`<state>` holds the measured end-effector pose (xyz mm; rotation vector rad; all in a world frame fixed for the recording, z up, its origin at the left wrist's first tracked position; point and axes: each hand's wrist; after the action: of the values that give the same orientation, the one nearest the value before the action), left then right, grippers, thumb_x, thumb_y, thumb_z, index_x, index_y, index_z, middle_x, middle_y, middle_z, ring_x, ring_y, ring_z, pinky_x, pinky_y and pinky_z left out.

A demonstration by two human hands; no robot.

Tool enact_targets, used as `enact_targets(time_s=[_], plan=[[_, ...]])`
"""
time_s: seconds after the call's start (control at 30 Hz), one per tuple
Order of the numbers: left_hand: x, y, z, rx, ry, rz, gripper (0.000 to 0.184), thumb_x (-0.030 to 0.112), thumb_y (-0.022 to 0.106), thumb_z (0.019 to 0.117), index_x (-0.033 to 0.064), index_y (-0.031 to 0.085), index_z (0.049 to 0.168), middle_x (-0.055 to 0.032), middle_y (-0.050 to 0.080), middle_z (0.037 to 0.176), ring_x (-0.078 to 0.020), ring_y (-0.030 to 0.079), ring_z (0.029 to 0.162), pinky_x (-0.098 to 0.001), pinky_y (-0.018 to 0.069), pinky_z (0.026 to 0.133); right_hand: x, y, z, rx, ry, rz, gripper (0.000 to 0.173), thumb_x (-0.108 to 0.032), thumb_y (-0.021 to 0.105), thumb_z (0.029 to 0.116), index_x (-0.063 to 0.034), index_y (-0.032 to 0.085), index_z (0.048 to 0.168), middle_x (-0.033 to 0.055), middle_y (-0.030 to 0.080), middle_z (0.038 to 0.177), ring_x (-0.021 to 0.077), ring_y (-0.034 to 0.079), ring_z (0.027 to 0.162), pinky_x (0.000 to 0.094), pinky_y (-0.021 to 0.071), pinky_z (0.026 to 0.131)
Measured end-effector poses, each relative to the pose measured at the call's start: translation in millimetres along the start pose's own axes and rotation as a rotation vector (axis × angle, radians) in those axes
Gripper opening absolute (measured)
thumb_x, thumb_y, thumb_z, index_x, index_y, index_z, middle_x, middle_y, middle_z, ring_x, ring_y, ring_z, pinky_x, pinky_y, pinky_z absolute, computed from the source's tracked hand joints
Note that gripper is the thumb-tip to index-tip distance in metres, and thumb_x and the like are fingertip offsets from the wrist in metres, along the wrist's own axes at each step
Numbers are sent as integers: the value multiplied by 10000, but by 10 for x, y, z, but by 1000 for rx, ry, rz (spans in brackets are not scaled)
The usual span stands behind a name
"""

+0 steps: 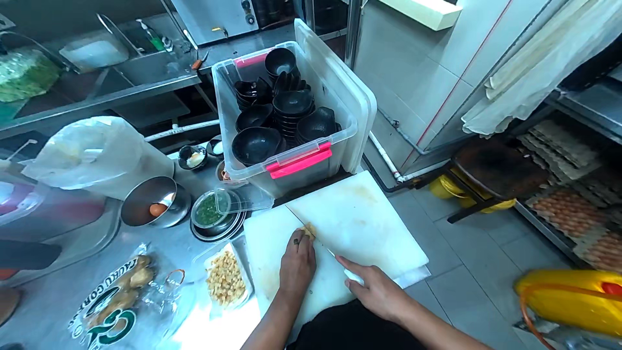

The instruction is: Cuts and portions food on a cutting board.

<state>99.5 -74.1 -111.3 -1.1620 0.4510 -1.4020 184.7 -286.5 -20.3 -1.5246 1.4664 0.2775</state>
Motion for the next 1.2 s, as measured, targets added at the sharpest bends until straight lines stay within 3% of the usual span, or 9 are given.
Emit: enact_targets(time_s=[0.17, 0.43, 0.57, 1.07, 1.2], plan=[[-8, 16, -9, 30, -4, -18, 248, 176, 569, 989, 33, 770, 1022, -181, 714, 1202, -271, 720, 1103, -363, 614, 894, 95, -7, -132, -9, -2, 3, 574, -293, 513, 1040, -314, 382, 1599, 138, 704, 1241, 271, 701, 1044, 501, 538, 941], [-10, 22, -12, 48, 10, -5, 240, 167, 581, 956, 49, 785, 1001, -171, 720, 1168, -279, 714, 1089, -357, 608, 895, 186, -7, -354, 77, -57, 5, 552, -297, 515, 1029, -279, 437, 1575, 143, 740, 1035, 255, 706, 855, 480, 562, 807], [-18, 31, -11, 40, 9, -8, 249, 173, 578, 956, 50, 788, 1011, -164, 721, 1164, -276, 708, 1096, -351, 602, 905, 151, -11, -388, 69, -87, -23, 540, -294, 511, 1033, -284, 448, 1569, 144, 742, 1097, 279, 718, 931, 506, 562, 855], [-19, 16, 27, 40, 10, -15, 218, 142, 588, 946, 52, 783, 982, -140, 736, 1098, -271, 713, 1071, -358, 602, 902, 128, 23, -260, 49, -115, -35, 548, -279, 515, 1031, -270, 442, 1574, 168, 741, 1066, 310, 717, 893, 521, 562, 826], [-23, 26, 32, 47, 12, -15, 209, 137, 590, 950, 55, 782, 962, -137, 735, 1098, -256, 713, 1063, -343, 602, 899, -32, -6, -51, -20, -27, -22, 561, -300, 494, 1048, -309, 385, 1598, 143, 711, 1210, 287, 700, 1041, 514, 536, 942]])
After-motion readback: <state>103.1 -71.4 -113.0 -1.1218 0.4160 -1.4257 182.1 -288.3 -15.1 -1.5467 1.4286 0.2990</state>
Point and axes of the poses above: each hand's wrist, its own z-axis towards the middle knuckle, its own y-axis out of the palm, x = y × z
